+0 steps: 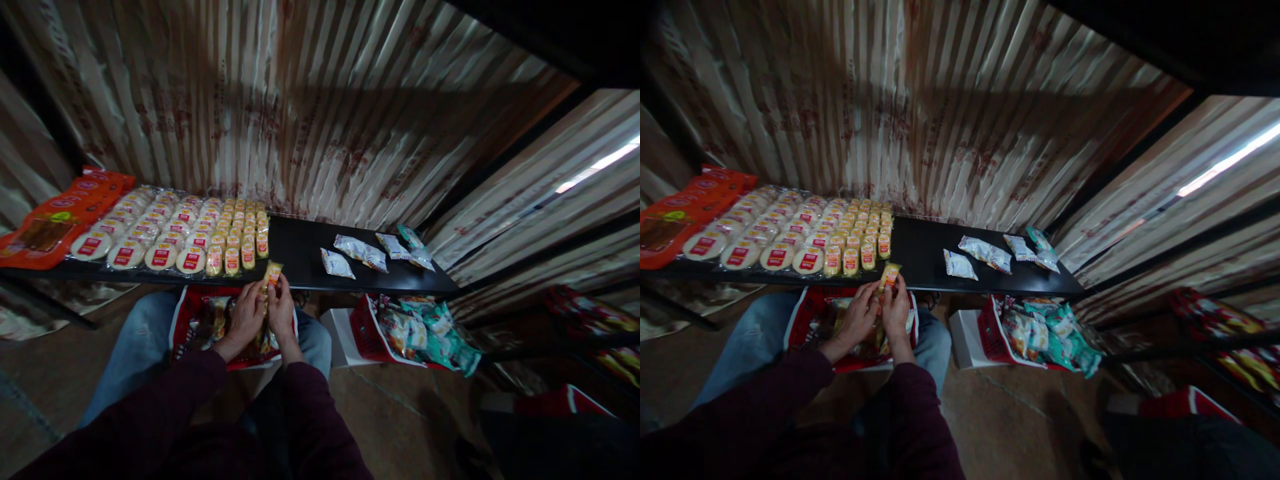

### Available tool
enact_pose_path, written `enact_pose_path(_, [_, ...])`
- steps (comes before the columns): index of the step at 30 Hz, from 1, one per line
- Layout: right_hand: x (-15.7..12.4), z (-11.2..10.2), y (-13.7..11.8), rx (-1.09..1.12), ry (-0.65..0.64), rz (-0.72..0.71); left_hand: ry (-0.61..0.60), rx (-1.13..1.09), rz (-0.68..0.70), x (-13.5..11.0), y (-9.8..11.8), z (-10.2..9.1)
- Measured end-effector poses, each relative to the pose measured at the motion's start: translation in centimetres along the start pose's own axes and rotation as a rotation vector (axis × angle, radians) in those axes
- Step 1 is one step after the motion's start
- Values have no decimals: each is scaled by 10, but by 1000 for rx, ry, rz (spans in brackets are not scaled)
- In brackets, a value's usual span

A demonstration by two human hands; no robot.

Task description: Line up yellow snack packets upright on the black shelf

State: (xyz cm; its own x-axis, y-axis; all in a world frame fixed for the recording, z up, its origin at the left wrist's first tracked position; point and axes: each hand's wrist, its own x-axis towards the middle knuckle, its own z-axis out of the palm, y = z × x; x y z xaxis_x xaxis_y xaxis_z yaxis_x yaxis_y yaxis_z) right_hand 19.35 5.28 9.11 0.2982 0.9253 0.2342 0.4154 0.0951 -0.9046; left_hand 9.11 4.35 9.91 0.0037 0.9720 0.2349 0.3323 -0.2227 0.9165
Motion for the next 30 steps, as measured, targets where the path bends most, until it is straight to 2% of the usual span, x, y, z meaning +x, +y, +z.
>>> enact_pose_path(6, [36,6,1,-97,11,-12,2,-155,-36,23,0,8])
enact_pose_path(14, [67,15,4,-150,-17,-67,21,-180,-28,39,-2,12])
enact_pose_path(19, [79,21,7,-180,-34,-35,4,-139,-19,44,-3,12])
enact_pose_path(25, [85,26,11,-164,-72,-66,3,-179,-27,48,-3,12])
enact_pose_path(30, [87,28,15,-193,-74,-78,-8,-92,14,51,-7,13])
